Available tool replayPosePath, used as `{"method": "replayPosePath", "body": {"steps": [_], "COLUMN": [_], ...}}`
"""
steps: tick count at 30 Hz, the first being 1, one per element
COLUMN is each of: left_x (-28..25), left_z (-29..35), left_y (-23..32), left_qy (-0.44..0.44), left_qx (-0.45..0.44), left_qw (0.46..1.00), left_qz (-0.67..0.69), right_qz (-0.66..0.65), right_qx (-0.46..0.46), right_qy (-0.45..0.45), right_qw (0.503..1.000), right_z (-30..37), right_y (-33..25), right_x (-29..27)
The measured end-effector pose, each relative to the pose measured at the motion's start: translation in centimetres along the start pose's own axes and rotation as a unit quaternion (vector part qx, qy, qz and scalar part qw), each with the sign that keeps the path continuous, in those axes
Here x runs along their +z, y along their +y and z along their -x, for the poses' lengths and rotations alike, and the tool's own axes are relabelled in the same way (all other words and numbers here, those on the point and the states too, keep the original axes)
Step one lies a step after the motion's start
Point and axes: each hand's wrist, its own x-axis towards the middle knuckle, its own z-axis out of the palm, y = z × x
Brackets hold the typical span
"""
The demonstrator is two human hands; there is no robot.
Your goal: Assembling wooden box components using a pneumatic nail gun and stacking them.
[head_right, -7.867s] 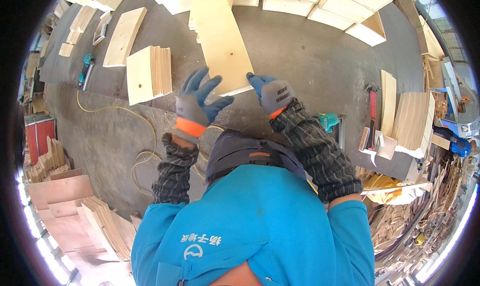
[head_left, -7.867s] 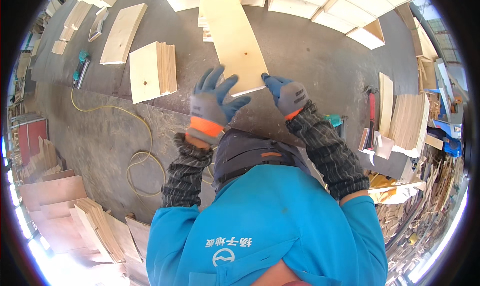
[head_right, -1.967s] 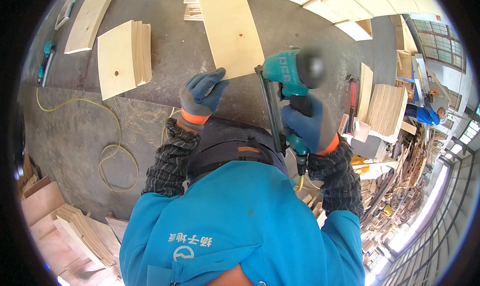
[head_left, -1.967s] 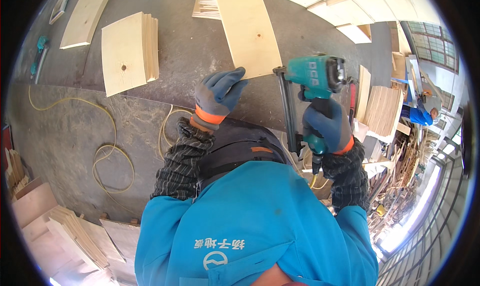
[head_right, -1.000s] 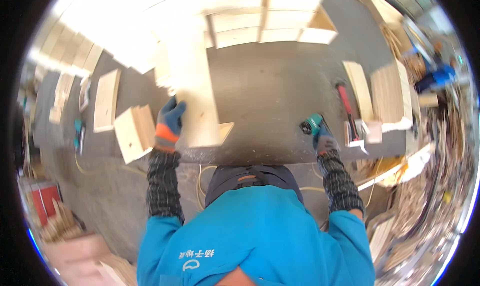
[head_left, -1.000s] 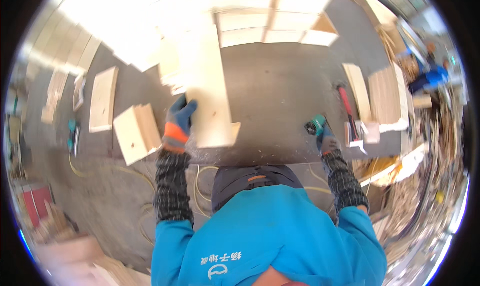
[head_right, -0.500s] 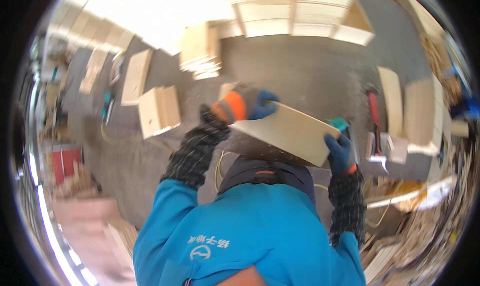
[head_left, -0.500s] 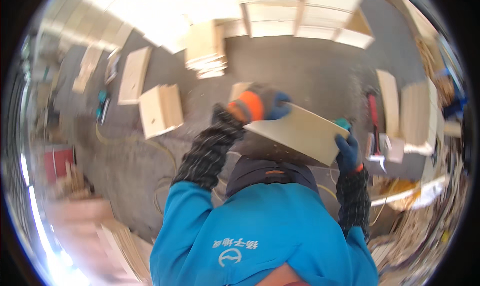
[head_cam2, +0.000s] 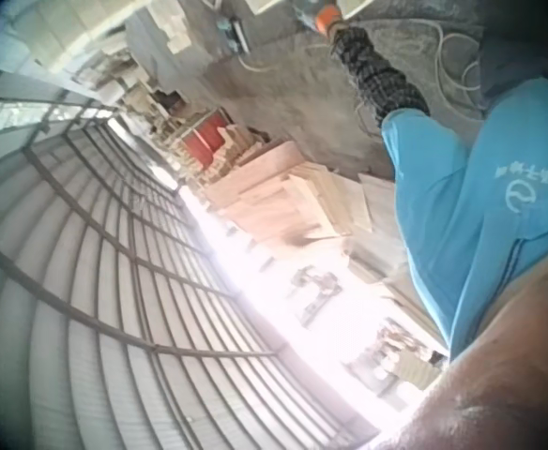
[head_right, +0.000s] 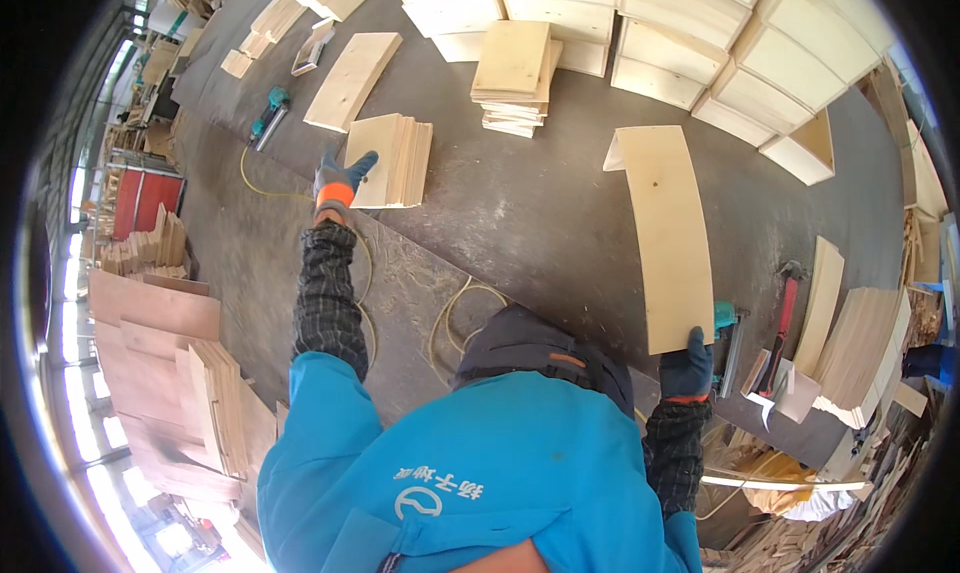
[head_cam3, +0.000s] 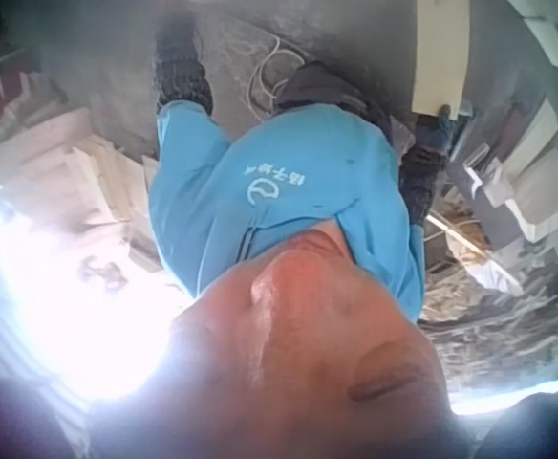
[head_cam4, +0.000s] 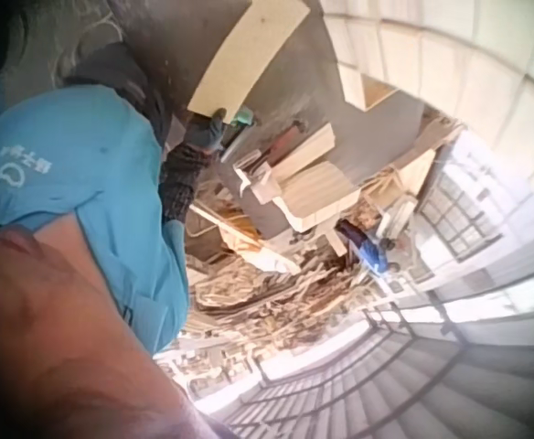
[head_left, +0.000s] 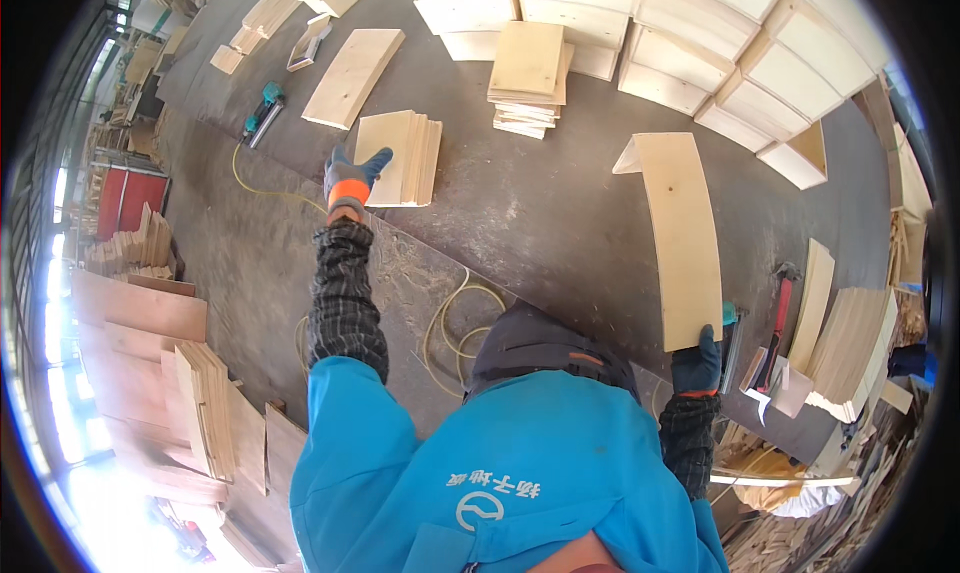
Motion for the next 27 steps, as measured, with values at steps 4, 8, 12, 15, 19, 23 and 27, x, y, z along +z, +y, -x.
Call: {"method": "replayPosePath", "body": {"steps": [4,8,12,15,19,23,27], "left_x": [0.1,-0.6,-3.0,-5.1,-8.3,-5.1,-1.8], "left_z": [-3.0,-3.7,-3.5,-2.8,3.8,9.4,14.4], "left_y": [-2.8,-2.0,-2.2,-0.8,6.8,8.2,11.3], "left_qy": [-0.256,-0.292,-0.252,-0.159,-0.249,-0.396,-0.485], "left_qx": [-0.107,-0.126,-0.086,-0.074,-0.073,-0.112,-0.091], "left_qw": [0.953,0.928,0.941,0.934,0.647,0.348,0.146], "left_qz": [0.120,0.197,0.210,0.312,0.717,0.842,0.857], "right_qz": [-0.012,0.001,0.029,0.031,0.055,0.059,0.083], "right_qx": [0.103,0.107,0.104,0.124,0.101,0.094,0.084], "right_qy": [-0.002,0.031,0.030,0.017,-0.014,-0.059,-0.057], "right_qw": [0.995,0.994,0.994,0.992,0.993,0.992,0.991], "right_z": [-0.8,-1.3,-1.4,-1.1,-1.2,-1.3,-1.1], "right_y": [1.0,1.6,1.2,1.0,1.2,0.7,0.9], "right_x": [0.9,0.9,1.6,2.3,5.3,6.6,7.2]}}
